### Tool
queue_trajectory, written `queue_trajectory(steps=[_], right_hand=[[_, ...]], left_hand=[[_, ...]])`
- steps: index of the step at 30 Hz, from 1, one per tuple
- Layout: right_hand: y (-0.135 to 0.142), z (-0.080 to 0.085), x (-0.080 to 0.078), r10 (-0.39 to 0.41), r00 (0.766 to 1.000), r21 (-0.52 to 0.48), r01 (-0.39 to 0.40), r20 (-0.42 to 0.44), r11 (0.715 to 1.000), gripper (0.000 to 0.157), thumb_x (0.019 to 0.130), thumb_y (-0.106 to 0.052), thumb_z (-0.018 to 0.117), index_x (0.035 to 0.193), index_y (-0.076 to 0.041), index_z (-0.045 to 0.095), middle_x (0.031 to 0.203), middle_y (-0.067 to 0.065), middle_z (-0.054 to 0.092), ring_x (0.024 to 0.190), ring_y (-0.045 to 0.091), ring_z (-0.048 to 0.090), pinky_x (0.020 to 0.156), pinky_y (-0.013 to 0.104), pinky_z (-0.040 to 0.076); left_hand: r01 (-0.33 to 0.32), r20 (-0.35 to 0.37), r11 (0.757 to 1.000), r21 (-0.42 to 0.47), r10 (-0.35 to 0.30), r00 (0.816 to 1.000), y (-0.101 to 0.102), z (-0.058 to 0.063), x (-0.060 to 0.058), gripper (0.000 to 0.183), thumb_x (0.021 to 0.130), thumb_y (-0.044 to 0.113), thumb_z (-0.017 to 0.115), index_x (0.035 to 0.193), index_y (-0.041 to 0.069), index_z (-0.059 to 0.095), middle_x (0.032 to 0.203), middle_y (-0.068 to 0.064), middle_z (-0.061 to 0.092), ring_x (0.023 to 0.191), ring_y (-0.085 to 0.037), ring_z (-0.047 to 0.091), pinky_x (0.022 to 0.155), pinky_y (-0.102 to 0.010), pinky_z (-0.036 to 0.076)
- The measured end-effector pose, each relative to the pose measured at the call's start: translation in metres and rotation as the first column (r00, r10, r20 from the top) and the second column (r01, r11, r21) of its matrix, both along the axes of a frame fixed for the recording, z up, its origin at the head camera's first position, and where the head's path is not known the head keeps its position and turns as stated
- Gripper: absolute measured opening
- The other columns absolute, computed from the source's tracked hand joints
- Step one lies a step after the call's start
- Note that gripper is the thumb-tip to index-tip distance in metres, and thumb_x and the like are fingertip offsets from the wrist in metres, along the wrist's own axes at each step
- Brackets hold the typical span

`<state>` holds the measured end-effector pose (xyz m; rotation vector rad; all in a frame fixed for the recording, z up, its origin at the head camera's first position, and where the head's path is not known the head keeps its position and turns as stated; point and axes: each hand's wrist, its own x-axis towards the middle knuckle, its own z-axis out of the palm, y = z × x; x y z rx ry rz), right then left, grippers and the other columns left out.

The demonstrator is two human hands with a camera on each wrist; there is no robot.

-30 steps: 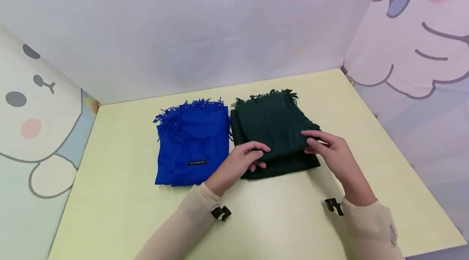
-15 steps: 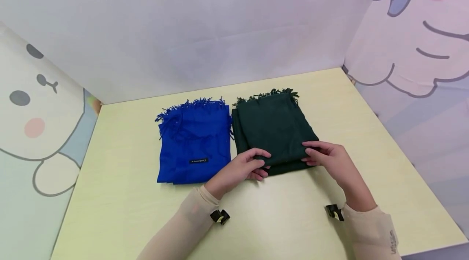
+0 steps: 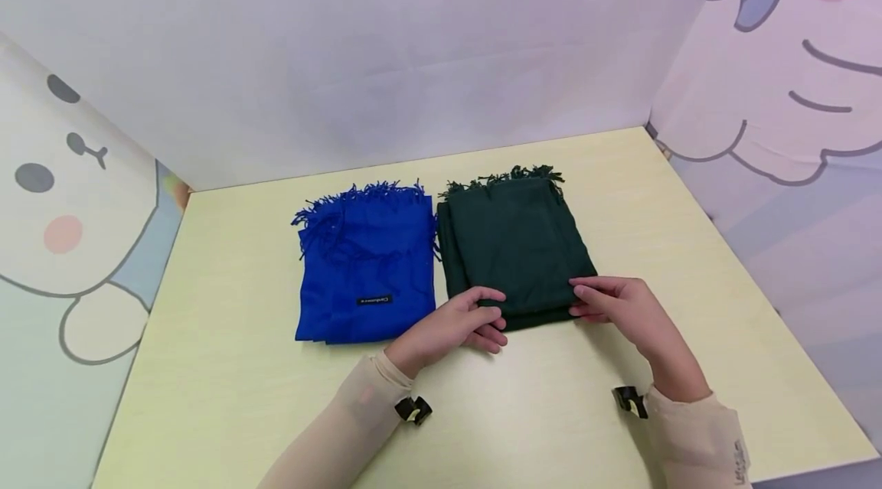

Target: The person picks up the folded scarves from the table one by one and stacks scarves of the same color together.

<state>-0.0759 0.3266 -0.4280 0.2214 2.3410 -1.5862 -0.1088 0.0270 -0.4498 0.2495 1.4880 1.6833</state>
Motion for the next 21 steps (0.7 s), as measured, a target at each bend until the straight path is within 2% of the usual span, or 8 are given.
queue_trajectory(steps=[5,9,14,21], right_hand=[[-0.0002,0.0001,0.0011,0.001,1.000,-0.032,0.000,0.031,0.999,0.045,0.102,-0.023,0.059,0.132,0.010,0.058,0.100,0.019,0.074,0.087,0.023,0.074,0.079,0.031,0.060],[0.0000,-0.0018,0.0008,0.004,0.998,-0.038,-0.002,0.059,0.999,0.046,0.101,-0.027,0.061,0.128,0.011,0.060,0.091,0.017,0.073,0.078,0.025,0.074,0.073,0.034,0.061],[0.0000,-0.0044,-0.0018,0.012,0.995,-0.008,-0.011,0.095,1.000,0.048,0.099,-0.034,0.062,0.121,0.008,0.063,0.078,0.015,0.071,0.066,0.025,0.070,0.066,0.037,0.061],[0.0007,-0.0071,-0.0074,0.044,0.991,0.036,-0.049,0.123,0.998,0.050,0.099,-0.039,0.061,0.124,0.004,0.063,0.072,0.014,0.070,0.062,0.026,0.069,0.062,0.038,0.060]], left_hand=[[0.017,0.020,1.000,0.003,-0.017,1.000,-0.0009,0.0003,0.0011,0.040,0.105,0.024,0.051,0.141,0.007,0.046,0.120,-0.024,0.063,0.104,-0.040,0.068,0.080,-0.045,0.060],[0.033,0.031,0.999,0.019,-0.033,0.999,-0.0024,-0.0006,-0.0007,0.041,0.106,0.025,0.050,0.142,0.006,0.045,0.121,-0.024,0.065,0.108,-0.041,0.066,0.079,-0.046,0.059],[0.041,0.038,0.999,0.036,-0.043,0.998,-0.0036,-0.0029,-0.0040,0.042,0.106,0.027,0.049,0.142,0.006,0.045,0.121,-0.021,0.067,0.111,-0.038,0.066,0.079,-0.044,0.060],[0.018,0.087,0.997,0.077,-0.025,0.996,-0.0061,-0.0082,-0.0084,0.041,0.106,0.024,0.049,0.143,0.006,0.045,0.120,-0.021,0.068,0.110,-0.038,0.067,0.077,-0.047,0.059]])
